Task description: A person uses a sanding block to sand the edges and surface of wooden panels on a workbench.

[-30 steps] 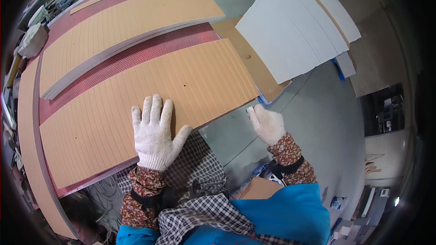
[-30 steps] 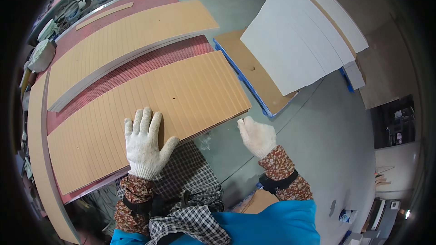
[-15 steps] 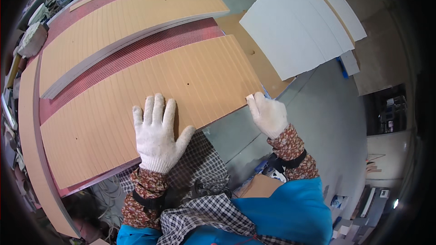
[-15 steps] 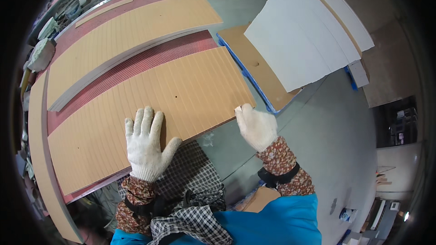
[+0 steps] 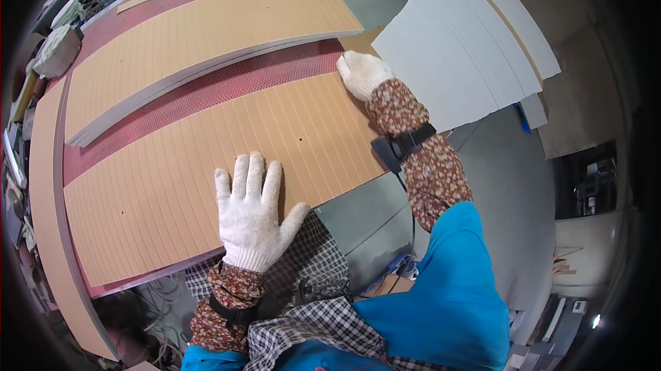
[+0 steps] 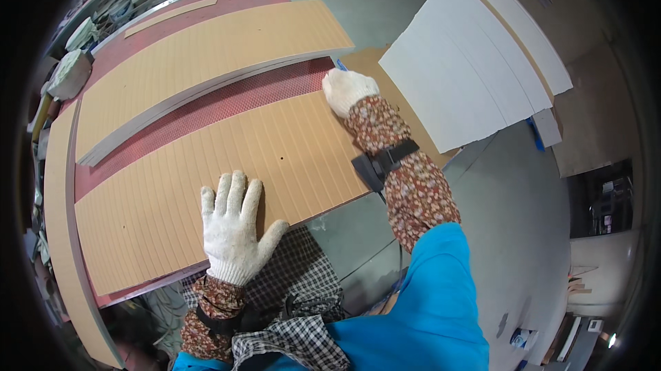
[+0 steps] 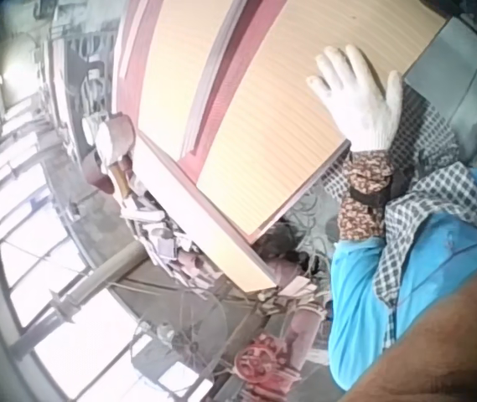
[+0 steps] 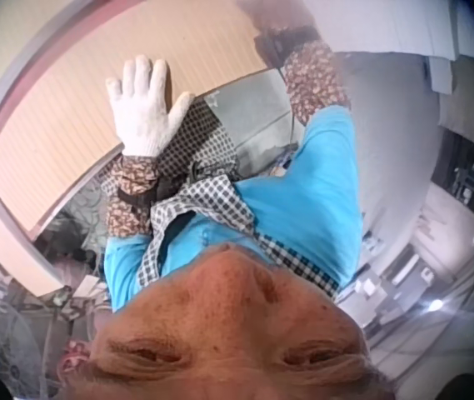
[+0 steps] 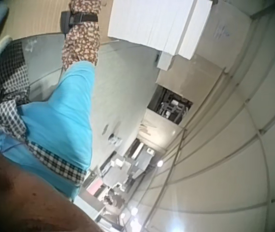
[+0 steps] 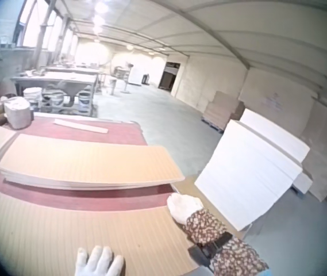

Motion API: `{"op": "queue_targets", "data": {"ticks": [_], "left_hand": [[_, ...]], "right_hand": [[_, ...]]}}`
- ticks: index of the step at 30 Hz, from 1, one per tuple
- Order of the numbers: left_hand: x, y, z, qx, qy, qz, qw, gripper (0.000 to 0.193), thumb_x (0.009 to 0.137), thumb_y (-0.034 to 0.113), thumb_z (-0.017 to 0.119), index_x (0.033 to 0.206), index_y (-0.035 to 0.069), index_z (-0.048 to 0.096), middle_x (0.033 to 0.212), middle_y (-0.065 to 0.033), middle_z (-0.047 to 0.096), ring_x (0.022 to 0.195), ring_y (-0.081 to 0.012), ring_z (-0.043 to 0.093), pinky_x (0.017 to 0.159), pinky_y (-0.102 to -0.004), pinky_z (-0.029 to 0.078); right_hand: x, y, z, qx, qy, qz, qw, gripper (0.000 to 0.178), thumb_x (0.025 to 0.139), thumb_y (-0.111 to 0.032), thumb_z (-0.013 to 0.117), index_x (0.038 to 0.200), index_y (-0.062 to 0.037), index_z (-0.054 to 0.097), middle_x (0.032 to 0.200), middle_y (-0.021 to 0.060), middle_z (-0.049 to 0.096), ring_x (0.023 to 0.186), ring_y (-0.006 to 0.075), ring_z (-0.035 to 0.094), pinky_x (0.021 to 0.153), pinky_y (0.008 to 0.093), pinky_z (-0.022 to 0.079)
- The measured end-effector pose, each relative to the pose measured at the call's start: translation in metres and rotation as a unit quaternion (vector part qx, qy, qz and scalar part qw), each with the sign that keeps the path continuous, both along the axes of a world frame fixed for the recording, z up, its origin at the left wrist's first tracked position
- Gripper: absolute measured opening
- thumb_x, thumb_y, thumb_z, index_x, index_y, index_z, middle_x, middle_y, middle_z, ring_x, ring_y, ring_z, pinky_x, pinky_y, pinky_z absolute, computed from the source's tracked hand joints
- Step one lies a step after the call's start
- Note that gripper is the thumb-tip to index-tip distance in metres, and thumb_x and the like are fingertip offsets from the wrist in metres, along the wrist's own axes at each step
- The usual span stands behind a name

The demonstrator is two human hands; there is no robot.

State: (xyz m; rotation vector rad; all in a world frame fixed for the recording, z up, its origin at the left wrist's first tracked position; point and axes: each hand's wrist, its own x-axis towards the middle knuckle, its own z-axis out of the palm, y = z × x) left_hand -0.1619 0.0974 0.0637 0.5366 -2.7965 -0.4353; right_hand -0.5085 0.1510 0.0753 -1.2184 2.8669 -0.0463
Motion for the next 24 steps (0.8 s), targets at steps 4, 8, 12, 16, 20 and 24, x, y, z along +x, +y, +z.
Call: {"op": "queue_targets", "data": {"ticks": [4, 8, 12, 16, 20, 24], "left_hand": [[-0.002, 0.001, -0.002, -0.003, 0.013, -0.007, 1.0, 0.078, 0.083, 0.045, 0.08, 0.144, 0.003, 0.054, 0.15, -0.0237, 0.05, 0.147, -0.0428, 0.04, 0.123, -0.0631, 0.025], [0.003, -0.002, -0.002, 0.003, 0.018, -0.003, 1.0, 0.077, 0.084, 0.045, 0.08, 0.144, 0.003, 0.054, 0.15, -0.0233, 0.05, 0.147, -0.0425, 0.04, 0.123, -0.0632, 0.025], [-0.002, 0.0, 0.001, 0.013, 0.014, -0.012, 1.0, 0.077, 0.085, 0.045, 0.079, 0.144, 0.003, 0.054, 0.15, -0.023, 0.05, 0.147, -0.0423, 0.04, 0.123, -0.0635, 0.025], [0.0, -0.002, 0.0, 0.005, 0.018, -0.012, 1.0, 0.077, 0.086, 0.045, 0.078, 0.145, 0.003, 0.053, 0.151, -0.0227, 0.05, 0.148, -0.0423, 0.04, 0.123, -0.0638, 0.025], [0.002, -0.002, -0.004, -0.007, 0.013, -0.001, 1.0, 0.077, 0.087, 0.047, 0.077, 0.146, 0.004, 0.053, 0.151, -0.022, 0.05, 0.148, -0.0422, 0.039, 0.124, -0.0631, 0.025], [0.0, -0.001, -0.006, -0.005, 0.006, -0.003, 1.0, 0.078, 0.087, 0.048, 0.077, 0.147, 0.004, 0.053, 0.153, -0.0217, 0.05, 0.149, -0.0416, 0.039, 0.125, -0.0629, 0.023]], "right_hand": [[-0.026, -0.015, -0.012, 0.022, 0.003, 0.005, 1.0, 0.044, 0.105, -0.037, 0.044, 0.114, -0.0044, 0.073, 0.113, 0.0241, 0.074, 0.109, 0.0443, 0.071, 0.095, 0.0555, 0.057], [0.008, -0.009, 0.003, 0.014, -0.011, -0.021, 1.0, 0.043, 0.106, -0.036, 0.044, 0.117, -0.0053, 0.072, 0.114, 0.0253, 0.074, 0.108, 0.0451, 0.071, 0.095, 0.0553, 0.057], [0.029, 0.052, -0.012, -0.023, 0.019, -0.009, 1.0, 0.042, 0.108, -0.036, 0.043, 0.103, -0.0042, 0.069, 0.094, 0.0276, 0.074, 0.091, 0.0471, 0.073, 0.083, 0.0573, 0.058], [0.091, 0.113, 0.006, -0.023, -0.011, -0.027, 0.999, 0.043, 0.11, -0.038, 0.042, 0.097, -0.0037, 0.064, 0.079, 0.025, 0.071, 0.078, 0.0453, 0.072, 0.073, 0.0562, 0.057], [0.132, 0.166, -0.001, -0.028, -0.026, -0.036, 0.999, 0.042, 0.11, -0.038, 0.043, 0.096, -0.0036, 0.064, 0.076, 0.0235, 0.07, 0.074, 0.0445, 0.071, 0.069, 0.0558, 0.056], [0.159, 0.2, -0.011, -0.01, -0.023, -0.035, 0.999, 0.037, 0.11, -0.036, 0.047, 0.098, -0.0041, 0.061, 0.072, 0.0221, 0.069, 0.07, 0.0438, 0.07, 0.064, 0.0543, 0.055]]}}
